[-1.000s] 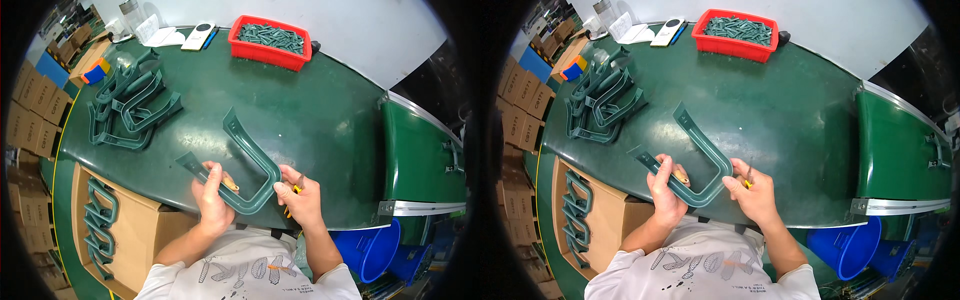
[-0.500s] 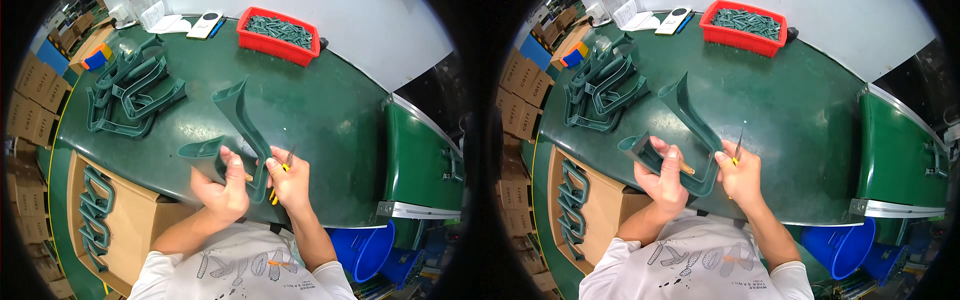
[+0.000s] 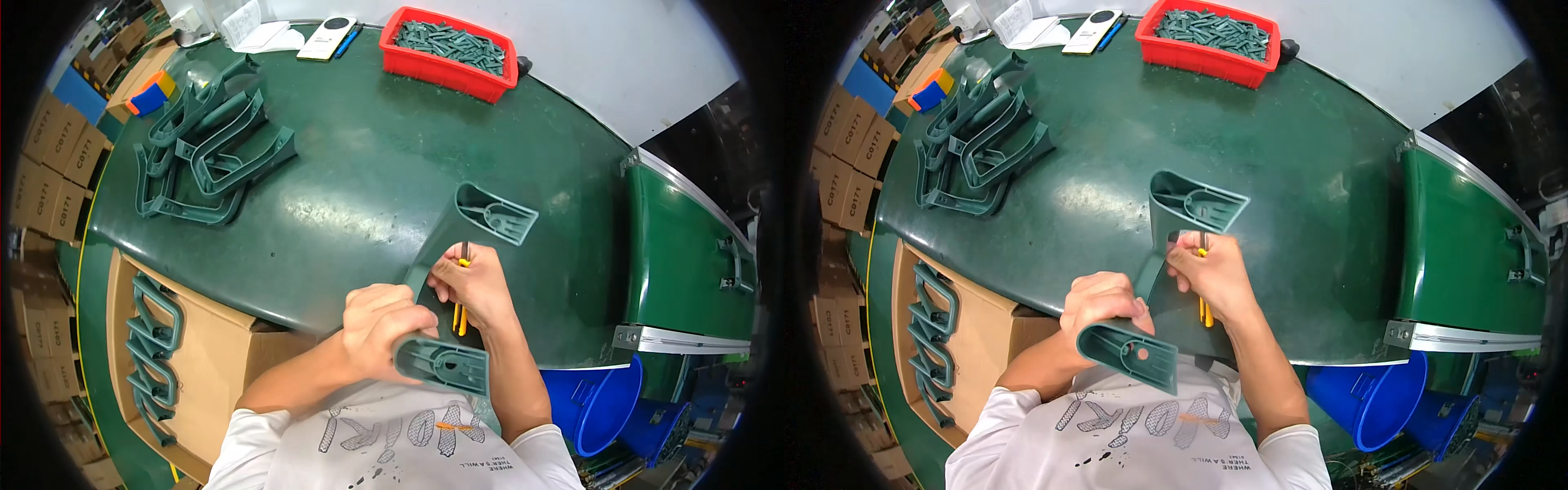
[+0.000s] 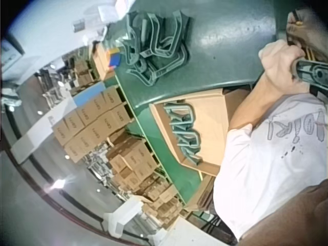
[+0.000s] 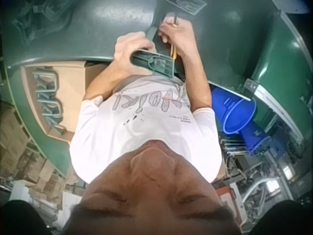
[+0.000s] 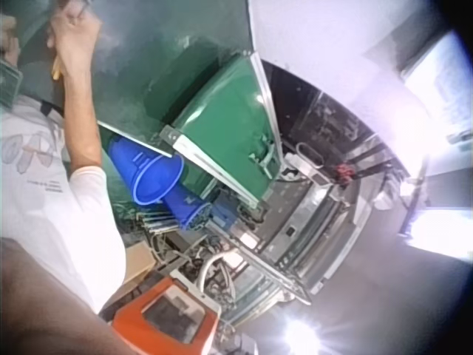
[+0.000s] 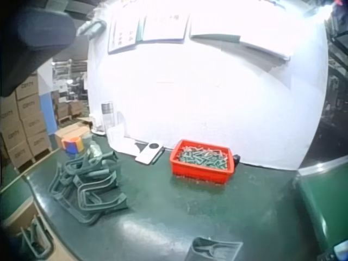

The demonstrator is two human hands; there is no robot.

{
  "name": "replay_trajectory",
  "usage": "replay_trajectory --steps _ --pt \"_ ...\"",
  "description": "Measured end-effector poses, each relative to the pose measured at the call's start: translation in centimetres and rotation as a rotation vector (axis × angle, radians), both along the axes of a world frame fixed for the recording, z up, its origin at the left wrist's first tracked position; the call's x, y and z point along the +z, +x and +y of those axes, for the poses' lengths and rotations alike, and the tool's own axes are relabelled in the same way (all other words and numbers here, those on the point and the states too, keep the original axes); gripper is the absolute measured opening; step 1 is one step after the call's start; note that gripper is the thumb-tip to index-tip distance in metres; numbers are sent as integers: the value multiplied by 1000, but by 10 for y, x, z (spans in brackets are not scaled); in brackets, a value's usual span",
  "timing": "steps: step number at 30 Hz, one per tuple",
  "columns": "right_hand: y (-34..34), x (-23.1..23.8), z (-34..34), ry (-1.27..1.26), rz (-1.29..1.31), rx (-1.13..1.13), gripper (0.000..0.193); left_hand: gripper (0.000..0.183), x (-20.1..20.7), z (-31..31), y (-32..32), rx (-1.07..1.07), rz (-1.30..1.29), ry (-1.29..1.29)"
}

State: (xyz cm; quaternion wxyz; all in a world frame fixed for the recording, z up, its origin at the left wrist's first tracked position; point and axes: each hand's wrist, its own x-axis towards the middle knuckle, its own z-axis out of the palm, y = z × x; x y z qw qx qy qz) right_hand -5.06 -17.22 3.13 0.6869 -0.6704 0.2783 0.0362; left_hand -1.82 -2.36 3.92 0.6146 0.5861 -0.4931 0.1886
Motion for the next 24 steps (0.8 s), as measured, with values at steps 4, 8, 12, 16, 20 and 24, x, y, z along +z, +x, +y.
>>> replay_trajectory --steps 4,8,12,16,20,24 --pt "-12 -10 7 279 19 4 18 26 -5 9 5 51 32 58" --pt "-33 -3 32 249 12 -30 14 20 -24 -3 8 285 162 -143" --pt "-49 10 28 -202 -669 -227 8 11 -23 4 30 539 717 -287" --pt "-44 90 -16 -538 -1370 -204 27 15 -11 14 24 115 1085 -348" --pt "53 105 -57 -846 -558 -259 25 16 4 8 10 -25 1258 -345" --pt "18 20 -22 -677 -628 172 25 17 -3 24 17 -35 1268 -398"
